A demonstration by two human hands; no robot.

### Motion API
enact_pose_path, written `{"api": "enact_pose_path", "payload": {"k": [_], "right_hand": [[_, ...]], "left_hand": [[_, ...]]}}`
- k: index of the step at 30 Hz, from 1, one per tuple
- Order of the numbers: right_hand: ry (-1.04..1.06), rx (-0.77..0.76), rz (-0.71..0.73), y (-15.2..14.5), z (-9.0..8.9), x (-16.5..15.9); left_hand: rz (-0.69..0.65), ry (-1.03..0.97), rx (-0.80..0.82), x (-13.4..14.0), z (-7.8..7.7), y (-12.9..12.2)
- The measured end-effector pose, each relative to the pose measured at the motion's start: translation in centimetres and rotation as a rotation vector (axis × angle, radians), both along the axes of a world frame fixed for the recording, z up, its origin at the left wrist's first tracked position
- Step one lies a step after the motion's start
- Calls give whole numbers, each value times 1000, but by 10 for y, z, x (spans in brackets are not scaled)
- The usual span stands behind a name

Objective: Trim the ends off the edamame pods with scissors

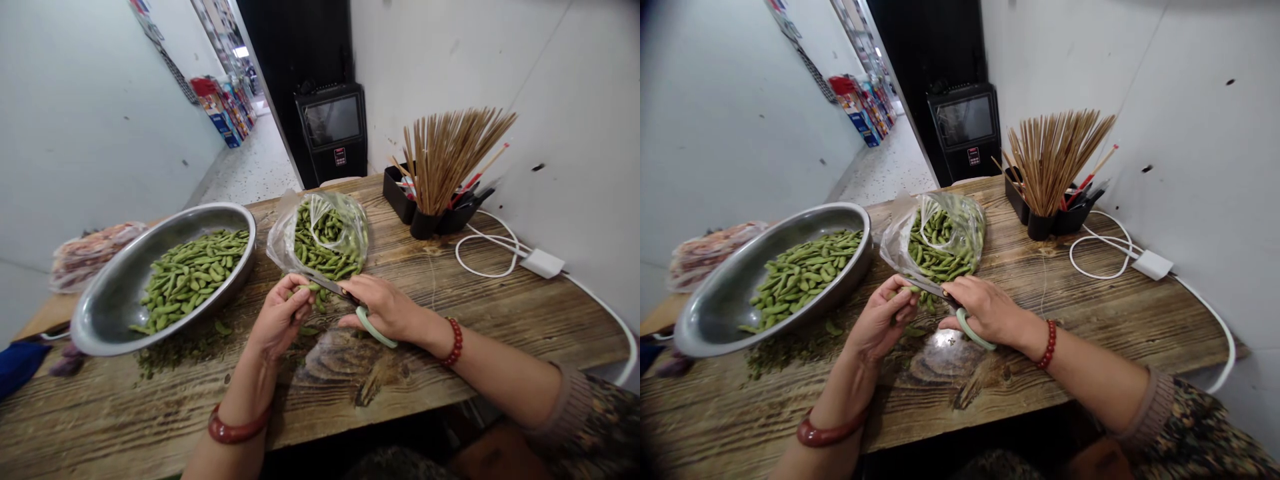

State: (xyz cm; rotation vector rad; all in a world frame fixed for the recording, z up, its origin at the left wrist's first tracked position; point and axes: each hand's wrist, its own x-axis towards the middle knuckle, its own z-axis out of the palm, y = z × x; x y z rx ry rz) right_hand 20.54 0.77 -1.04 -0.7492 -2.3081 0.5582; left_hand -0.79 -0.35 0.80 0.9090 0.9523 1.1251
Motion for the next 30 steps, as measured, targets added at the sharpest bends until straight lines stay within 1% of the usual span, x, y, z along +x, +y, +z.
{"api": "enact_pose_path", "payload": {"k": [4,9,11,13,15,17,18,20,22,23,24,27,30], "right_hand": [[-15,24,-17,0,-2,0],[29,0,-58,4,-2,2],[38,-2,-60,4,-1,3],[30,-7,-44,4,0,3],[25,-17,-27,4,0,3],[28,-23,-23,3,0,3],[30,-24,-26,4,0,3],[30,-21,-35,4,-1,3],[23,-11,-48,5,-2,3],[17,-7,-55,5,-2,3],[12,-5,-61,5,-2,3],[-5,-5,-69,5,-1,3],[-17,-11,-71,5,0,4]], "left_hand": [[40,-46,-5,-4,1,2],[133,-78,44,-13,5,8],[123,-57,32,-17,7,9],[94,12,28,-21,9,8],[50,152,52,-23,12,6],[-38,390,113,-24,14,4],[-112,526,151,-25,15,3],[-303,765,222,-26,16,3],[-476,935,261,-27,14,3],[-529,1010,270,-28,12,3],[-559,1084,277,-30,10,3],[-580,1266,282,-34,5,3],[-568,1343,285,-35,3,3]]}}
